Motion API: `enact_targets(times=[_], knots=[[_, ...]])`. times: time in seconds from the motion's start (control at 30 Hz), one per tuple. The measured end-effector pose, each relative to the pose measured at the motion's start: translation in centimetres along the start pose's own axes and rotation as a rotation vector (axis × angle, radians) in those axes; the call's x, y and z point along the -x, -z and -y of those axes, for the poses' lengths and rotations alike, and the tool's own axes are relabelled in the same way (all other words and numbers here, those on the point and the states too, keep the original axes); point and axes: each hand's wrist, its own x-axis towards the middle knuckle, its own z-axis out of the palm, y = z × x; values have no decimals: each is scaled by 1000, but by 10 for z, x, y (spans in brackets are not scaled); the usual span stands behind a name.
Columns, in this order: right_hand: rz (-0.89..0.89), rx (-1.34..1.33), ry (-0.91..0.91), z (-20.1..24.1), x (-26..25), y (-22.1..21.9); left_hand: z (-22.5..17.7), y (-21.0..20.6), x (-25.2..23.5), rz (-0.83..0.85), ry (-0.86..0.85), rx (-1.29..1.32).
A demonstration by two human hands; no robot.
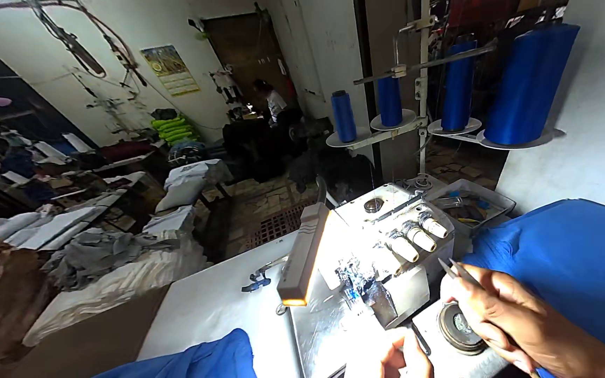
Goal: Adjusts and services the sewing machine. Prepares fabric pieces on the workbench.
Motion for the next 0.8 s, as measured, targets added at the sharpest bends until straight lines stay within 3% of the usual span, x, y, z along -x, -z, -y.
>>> enact_targets(times=[0.1,0.23,0.5,0.8], knots=[[25,-109,-16,-3,3,-5,3,-11,-10,-88,-14,-23],[79,12,10,-5,13,-25,10,-20,-11,-149,-31,2],[112,-16,-39,-7,17,-39,19,-23,-3,-96,-58,142],[28,216,52,-13,18,-40,19,-21,1,-64,-41,117]])
